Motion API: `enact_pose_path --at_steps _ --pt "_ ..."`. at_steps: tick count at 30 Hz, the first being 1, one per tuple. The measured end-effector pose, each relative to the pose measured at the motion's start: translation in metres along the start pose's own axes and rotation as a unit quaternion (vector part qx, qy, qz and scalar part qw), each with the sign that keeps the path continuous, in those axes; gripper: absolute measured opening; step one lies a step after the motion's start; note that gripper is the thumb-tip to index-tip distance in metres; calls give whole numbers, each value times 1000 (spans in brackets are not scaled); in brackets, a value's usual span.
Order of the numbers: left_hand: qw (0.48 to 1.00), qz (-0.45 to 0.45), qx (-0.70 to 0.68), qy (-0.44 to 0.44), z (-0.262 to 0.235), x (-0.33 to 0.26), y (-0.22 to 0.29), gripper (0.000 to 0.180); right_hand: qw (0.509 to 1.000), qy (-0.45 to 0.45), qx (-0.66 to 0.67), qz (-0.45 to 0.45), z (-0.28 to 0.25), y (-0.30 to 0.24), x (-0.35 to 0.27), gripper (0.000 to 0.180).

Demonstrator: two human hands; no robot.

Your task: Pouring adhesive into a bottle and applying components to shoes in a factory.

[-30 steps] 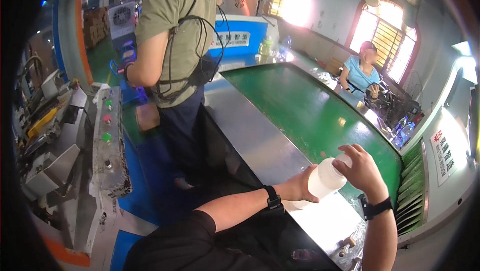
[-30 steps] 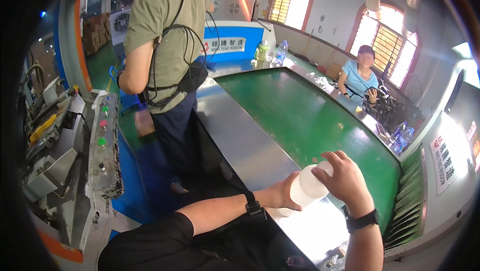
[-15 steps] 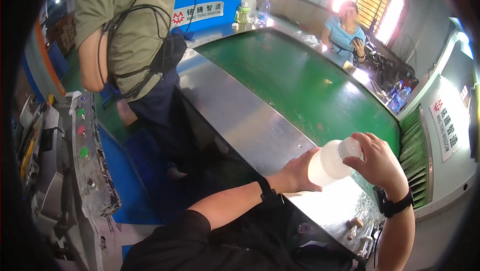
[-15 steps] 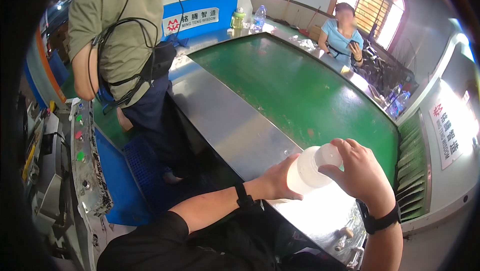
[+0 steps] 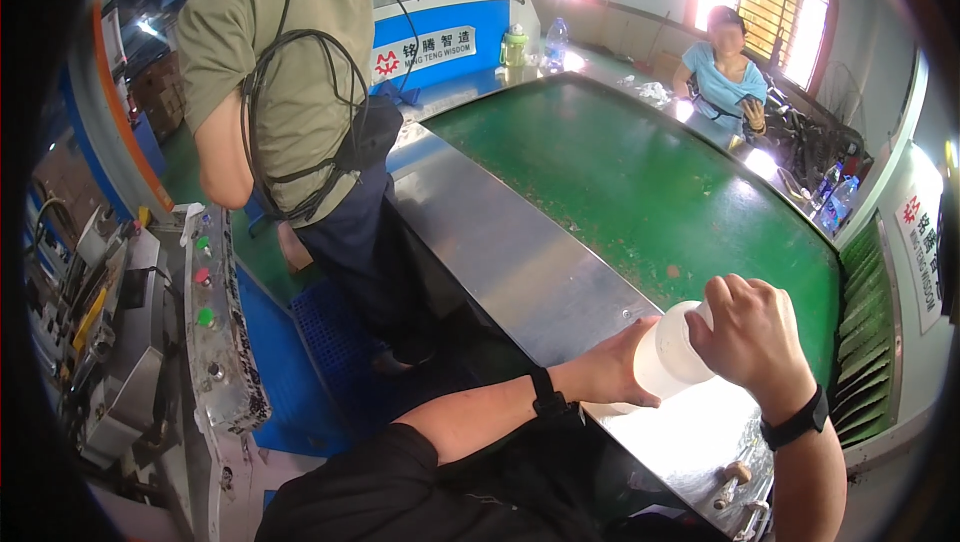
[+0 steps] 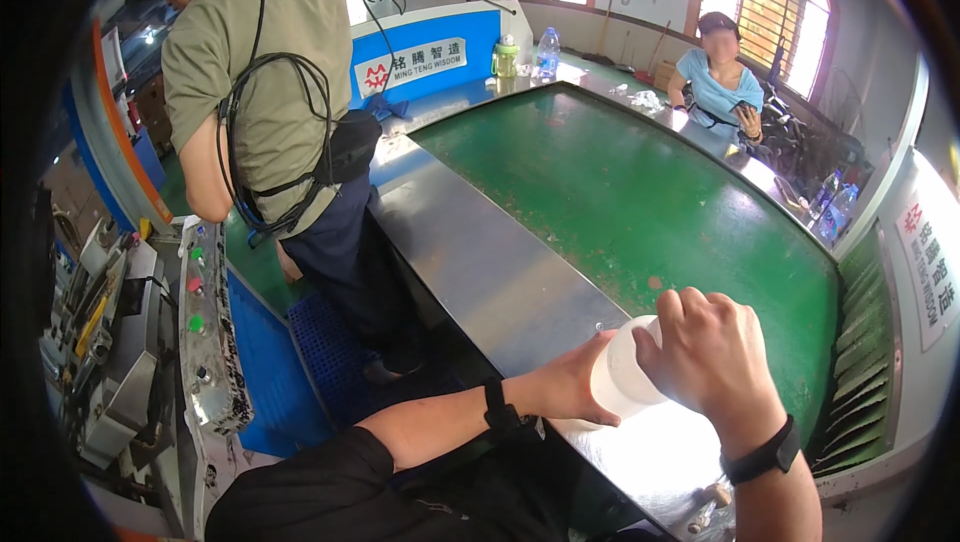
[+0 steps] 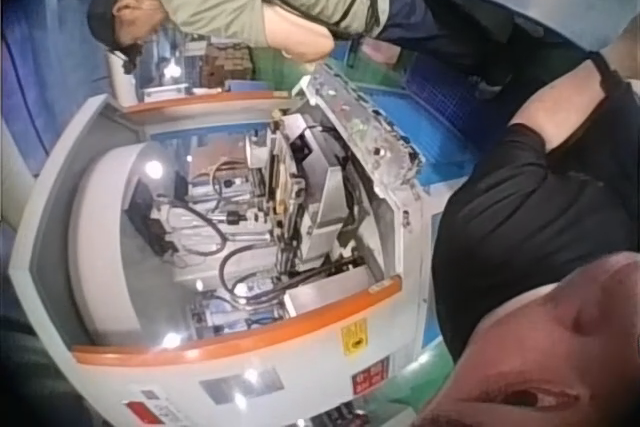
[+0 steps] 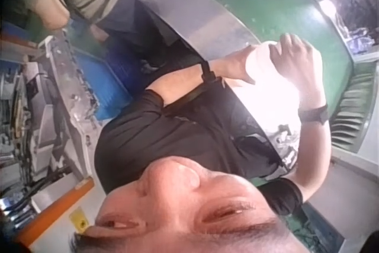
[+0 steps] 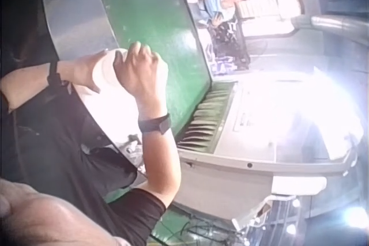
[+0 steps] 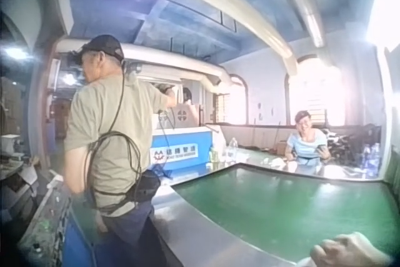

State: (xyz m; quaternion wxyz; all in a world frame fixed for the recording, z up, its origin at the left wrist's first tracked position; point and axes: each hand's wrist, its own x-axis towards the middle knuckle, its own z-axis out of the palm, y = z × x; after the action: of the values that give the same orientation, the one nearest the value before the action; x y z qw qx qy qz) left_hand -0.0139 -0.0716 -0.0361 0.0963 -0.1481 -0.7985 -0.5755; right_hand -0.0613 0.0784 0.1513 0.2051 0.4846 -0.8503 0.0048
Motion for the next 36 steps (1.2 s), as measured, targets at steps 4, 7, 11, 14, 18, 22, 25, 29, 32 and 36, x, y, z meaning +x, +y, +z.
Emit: enact_pose_path --at_steps 4,7,11,14,18,22,25,29,32,36 --pt "999 6 11 34 3 -3 2 112 997 -46 -11 60 -2 -6 3 36" --pt "999 29 -14 18 2 1 2 110 997 -70 7 -9 -11 12 1 39" --pt "1000 -6 -28 9 3 2 2 111 995 -22 -7 -99 -11 16 -2 34" --pt "999 4 -34 28 11 0 0 113 998 -45 -40 17 -6 -2 0 35" --pt "1000 -11 -11 24 15 -3 -7 118 979 -162 -12 120 -16 -5 3 36" --pt "998 11 -61 -8 11 0 -8 118 978 -73 194 10 -25 17 -9 36" --pt "998 28 -62 6 10 1 -4 116 964 -68 255 -18 -23 31 -18 41" --pt "999 17 -35 26 11 -1 -11 113 979 -43 196 -41 -19 28 -22 53" --pt "997 45 9 55 15 0 -26 110 998 1 51 -42 -12 12 -18 57" --pt "998 55 -18 14 10 1 -30 104 995 -50 11 88 3 10 -15 58"
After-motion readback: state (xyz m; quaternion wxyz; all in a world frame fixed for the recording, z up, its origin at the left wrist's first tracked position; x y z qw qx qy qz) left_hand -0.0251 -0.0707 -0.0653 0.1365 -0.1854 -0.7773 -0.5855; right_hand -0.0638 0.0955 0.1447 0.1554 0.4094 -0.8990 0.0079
